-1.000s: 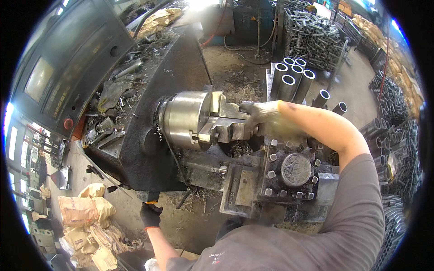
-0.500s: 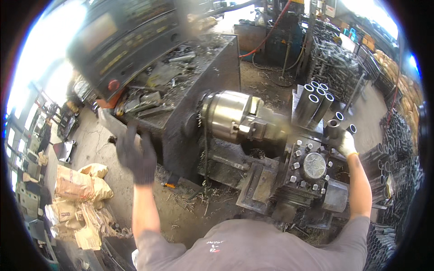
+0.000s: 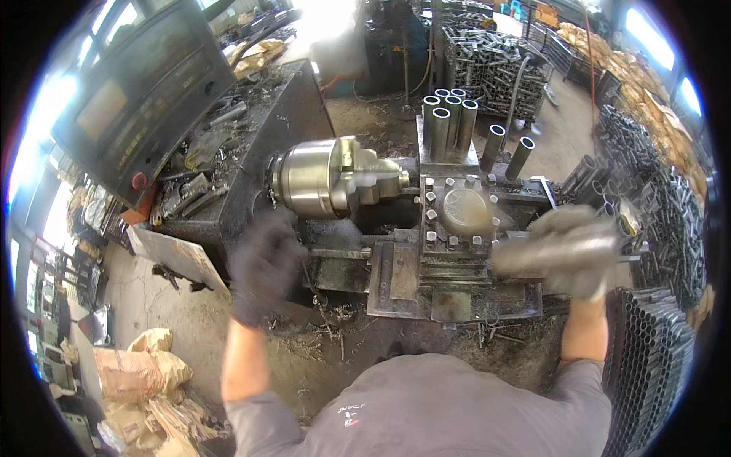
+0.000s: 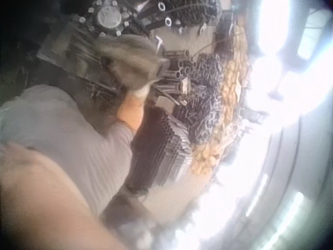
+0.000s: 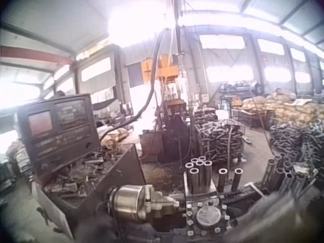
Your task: The person repeatedly loads hollow metal tubes into a lathe chuck, secures them, and removes them after a brief cycle. The person places each processed tube onto a nearby stack. The cycle repeats continuously throughout the clip.
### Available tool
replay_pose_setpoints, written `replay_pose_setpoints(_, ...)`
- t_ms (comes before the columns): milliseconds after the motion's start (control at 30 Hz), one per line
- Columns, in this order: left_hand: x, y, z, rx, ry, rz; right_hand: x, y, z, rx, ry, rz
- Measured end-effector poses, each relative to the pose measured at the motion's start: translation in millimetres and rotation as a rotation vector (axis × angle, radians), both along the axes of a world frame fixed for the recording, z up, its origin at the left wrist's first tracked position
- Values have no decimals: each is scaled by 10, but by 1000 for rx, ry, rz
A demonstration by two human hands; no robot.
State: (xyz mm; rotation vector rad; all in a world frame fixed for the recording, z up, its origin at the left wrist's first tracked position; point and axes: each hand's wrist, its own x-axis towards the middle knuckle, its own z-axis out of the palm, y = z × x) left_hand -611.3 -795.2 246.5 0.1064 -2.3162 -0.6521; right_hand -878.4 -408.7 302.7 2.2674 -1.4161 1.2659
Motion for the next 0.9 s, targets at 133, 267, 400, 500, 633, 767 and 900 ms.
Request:
replay_pose_setpoints(133,178,1539,-622,799,-422,-268,679,-435,-755,363,-402,140)
replay_pose_setpoints(267,450,2122,-1504,664,-585,139,1171,-812,-1651,643,-770,337)
replay_pose_setpoints(400,1714,2218,-3029,628,-978,541,1596,-785,-2052,773,-729,166)
replay_pose_setpoints(500,3359,2852,-4071,984,-1175,973,1966,-803,-2220,894,-655,157)
replay_pose_setpoints(633,5315,4529,-4719,1374,-1001,1523,2836,-1065,-2566,1117,-397,254)
replay_pose_setpoints(767,6160,6318,-4759,1355,-363,2119,4368,-1232,-2799,1230,-56,557)
replay_pose_setpoints(900,6017,7745,-4782,1587,-952,1969,5868,-883,-2713,1074,255,946)
